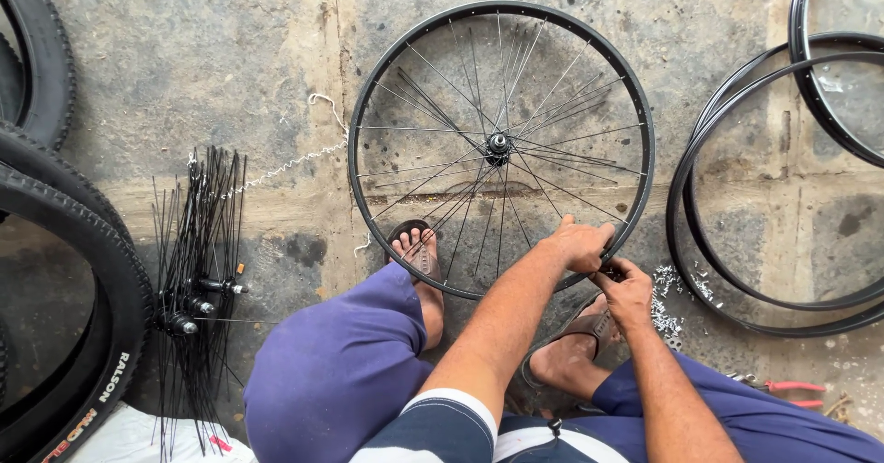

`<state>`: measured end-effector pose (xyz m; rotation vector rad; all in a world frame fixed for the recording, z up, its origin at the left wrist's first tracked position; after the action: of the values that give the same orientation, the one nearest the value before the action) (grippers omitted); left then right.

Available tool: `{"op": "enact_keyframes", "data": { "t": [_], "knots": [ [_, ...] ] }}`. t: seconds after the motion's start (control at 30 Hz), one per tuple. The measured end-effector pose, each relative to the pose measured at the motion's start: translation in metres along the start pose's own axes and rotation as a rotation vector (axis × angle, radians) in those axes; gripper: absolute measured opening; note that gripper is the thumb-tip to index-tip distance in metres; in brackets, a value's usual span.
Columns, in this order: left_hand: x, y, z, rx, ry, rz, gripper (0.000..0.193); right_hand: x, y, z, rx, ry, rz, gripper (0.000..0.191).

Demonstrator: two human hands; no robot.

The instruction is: The person sits on the floor and laces a bicycle wheel by hand. They insert spokes into the hub and rim, then secure them with nipples. The person occasionally rotates the wheel to access different sections.

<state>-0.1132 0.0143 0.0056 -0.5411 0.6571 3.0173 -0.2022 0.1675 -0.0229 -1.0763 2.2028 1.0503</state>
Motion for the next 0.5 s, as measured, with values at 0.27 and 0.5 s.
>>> {"op": "enact_keyframes", "data": {
  "t": [0.27,0.5],
  "knots": [
    [0.0048,-0.0064,-0.0051,0.015,-0.007,0.004,0.039,-0.0018,-0.0029,-0.0029,0.018,0.008,-0.025,0.031],
    [0.0024,-0.0056,-0.0051,0.022,-0.024,0.015,0.041,-0.0041,-0.0028,-0.0050,0.006,-0.017,0.000,0.033]
  ]
}}
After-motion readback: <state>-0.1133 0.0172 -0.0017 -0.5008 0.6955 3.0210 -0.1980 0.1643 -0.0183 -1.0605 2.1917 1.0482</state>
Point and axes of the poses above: each hand's wrist, its own x-axis towards the middle knuckle, its own y-axis out of the back of the hand, z = x × y, the point moved 5 cm from there along x, towards the middle knuckle, and after that the axes turned 15 degrees about -y, right-handed, at the moved point
